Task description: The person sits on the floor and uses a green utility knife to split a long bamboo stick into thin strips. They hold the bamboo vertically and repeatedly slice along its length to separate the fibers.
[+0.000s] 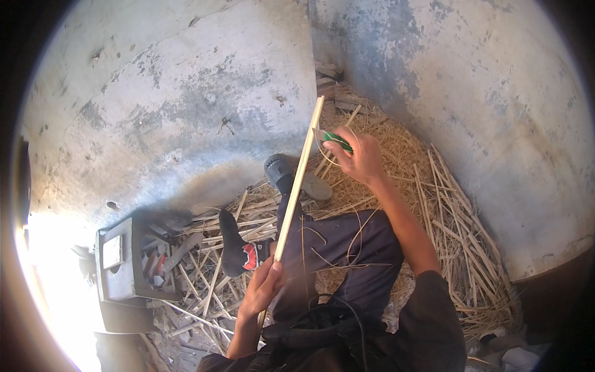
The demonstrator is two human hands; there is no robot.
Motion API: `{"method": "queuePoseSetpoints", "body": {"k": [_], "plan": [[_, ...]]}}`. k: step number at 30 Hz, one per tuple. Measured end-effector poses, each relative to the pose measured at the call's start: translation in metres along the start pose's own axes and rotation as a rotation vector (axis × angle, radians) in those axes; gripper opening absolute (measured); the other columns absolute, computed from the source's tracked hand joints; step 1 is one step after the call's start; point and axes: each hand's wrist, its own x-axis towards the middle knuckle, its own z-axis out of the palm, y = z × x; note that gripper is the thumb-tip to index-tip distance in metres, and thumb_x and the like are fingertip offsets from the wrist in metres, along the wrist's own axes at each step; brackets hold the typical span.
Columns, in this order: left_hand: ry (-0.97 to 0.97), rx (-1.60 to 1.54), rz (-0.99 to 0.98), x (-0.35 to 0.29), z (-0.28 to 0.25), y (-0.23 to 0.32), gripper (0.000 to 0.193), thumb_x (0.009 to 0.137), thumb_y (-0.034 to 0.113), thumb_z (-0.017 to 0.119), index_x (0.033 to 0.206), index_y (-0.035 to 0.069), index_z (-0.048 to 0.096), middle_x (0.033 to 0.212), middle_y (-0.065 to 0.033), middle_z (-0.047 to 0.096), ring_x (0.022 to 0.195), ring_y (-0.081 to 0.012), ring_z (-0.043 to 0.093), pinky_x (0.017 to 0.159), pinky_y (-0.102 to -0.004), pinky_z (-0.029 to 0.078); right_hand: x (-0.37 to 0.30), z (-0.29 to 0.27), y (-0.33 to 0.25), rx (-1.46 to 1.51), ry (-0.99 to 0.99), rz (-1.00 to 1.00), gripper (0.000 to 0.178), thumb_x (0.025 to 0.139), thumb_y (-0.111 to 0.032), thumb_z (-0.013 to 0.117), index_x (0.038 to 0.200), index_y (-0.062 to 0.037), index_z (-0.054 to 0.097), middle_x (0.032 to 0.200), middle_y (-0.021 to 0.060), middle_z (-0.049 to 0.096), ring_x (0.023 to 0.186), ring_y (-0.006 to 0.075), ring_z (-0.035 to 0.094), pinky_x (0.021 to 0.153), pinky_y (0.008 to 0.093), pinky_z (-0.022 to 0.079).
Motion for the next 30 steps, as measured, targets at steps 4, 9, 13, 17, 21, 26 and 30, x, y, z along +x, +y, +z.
{"method": "queuePoseSetpoints", "body": {"k": [4, 9, 13, 17, 21, 26, 30], "plan": [[0.007, -0.035, -0.03, -0.004, 0.0, 0.003, 0.04, 0.117, 0.038, 0.045, 0.091, 0.009, 0.049, 0.071, 0.006, 0.04, 0.06, -0.0039, 0.033, 0.052, -0.0252, 0.027, 0.008, -0.004, 0.003, -0.018, -0.051, 0.035, 0.048, 0.107, -0.05, 0.062, 0.091, -0.0058, 0.071, 0.061, 0.0045, 0.063, 0.047, 0.0163, 0.056, 0.045, 0.0321, 0.041], [-0.015, -0.041, -0.037, -0.008, -0.005, 0.002, 0.04, 0.117, 0.039, 0.044, 0.09, 0.009, 0.049, 0.072, 0.0058, 0.04, 0.06, -0.004, 0.035, 0.052, -0.0253, 0.027, 0.009, 0.005, 0.015, -0.021, 0.014, 0.01, 0.052, 0.108, -0.053, 0.059, 0.101, -0.0047, 0.076, 0.06, 0.0043, 0.062, 0.047, 0.0156, 0.055, 0.044, 0.0328, 0.039], [-0.084, 0.029, -0.047, -0.017, -0.012, -0.017, 0.041, 0.117, 0.039, 0.045, 0.09, 0.009, 0.05, 0.072, 0.0055, 0.041, 0.06, -0.0046, 0.037, 0.053, -0.0252, 0.03, 0.014, -0.001, 0.041, 0.041, 0.068, 0.3, 0.054, 0.11, -0.054, 0.054, 0.099, -0.0055, 0.075, 0.068, 0.0052, 0.062, 0.053, 0.0138, 0.052, 0.052, 0.0336, 0.04], [-0.125, 0.019, -0.145, -0.034, -0.016, -0.028, 0.037, 0.117, 0.036, 0.047, 0.091, 0.009, 0.052, 0.073, 0.0062, 0.043, 0.061, -0.0048, 0.04, 0.054, -0.0247, 0.032, 0.026, -0.025, 0.054, -0.015, 0.073, 0.493, 0.055, 0.11, -0.057, 0.053, 0.11, -0.0067, 0.075, 0.071, 0.0027, 0.062, 0.059, 0.0122, 0.052, 0.06, 0.0333, 0.043], [0.071, 0.02, -0.059, -0.026, -0.017, -0.03, 0.032, 0.114, 0.028, 0.055, 0.089, 0.009, 0.052, 0.072, 0.0066, 0.045, 0.061, -0.004, 0.039, 0.054, -0.025, 0.033, -0.002, -0.005, 0.072, -0.138, -0.459, 0.649, 0.058, 0.109, -0.055, 0.055, 0.131, -0.0039, 0.068, 0.084, 0.0056, 0.069, 0.066, 0.0164, 0.06, 0.064, 0.039, 0.046], [0.264, 0.327, 0.107, -0.007, -0.014, -0.009, 0.034, 0.111, 0.024, 0.06, 0.085, 0.002, 0.056, 0.067, 0.0032, 0.049, 0.062, -0.0045, 0.043, 0.054, -0.0285, 0.033, -0.005, -0.001, 0.02, 0.035, -0.287, 0.401, 0.05, 0.109, -0.051, 0.057, 0.121, -0.0041, 0.07, 0.074, 0.0043, 0.064, 0.059, 0.016, 0.057, 0.058, 0.035, 0.042], [0.344, 0.423, 0.164, 0.007, -0.009, 0.005, 0.031, 0.109, 0.019, 0.062, 0.086, -0.001, 0.056, 0.065, -0.0003, 0.05, 0.062, -0.0055, 0.042, 0.055, -0.0294, 0.034, -0.003, -0.005, -0.022, 0.154, -0.191, 0.175, 0.043, 0.107, -0.045, 0.064, 0.118, -0.0038, 0.071, 0.08, 0.0062, 0.07, 0.065, 0.0158, 0.066, 0.059, 0.0345, 0.049]]}}
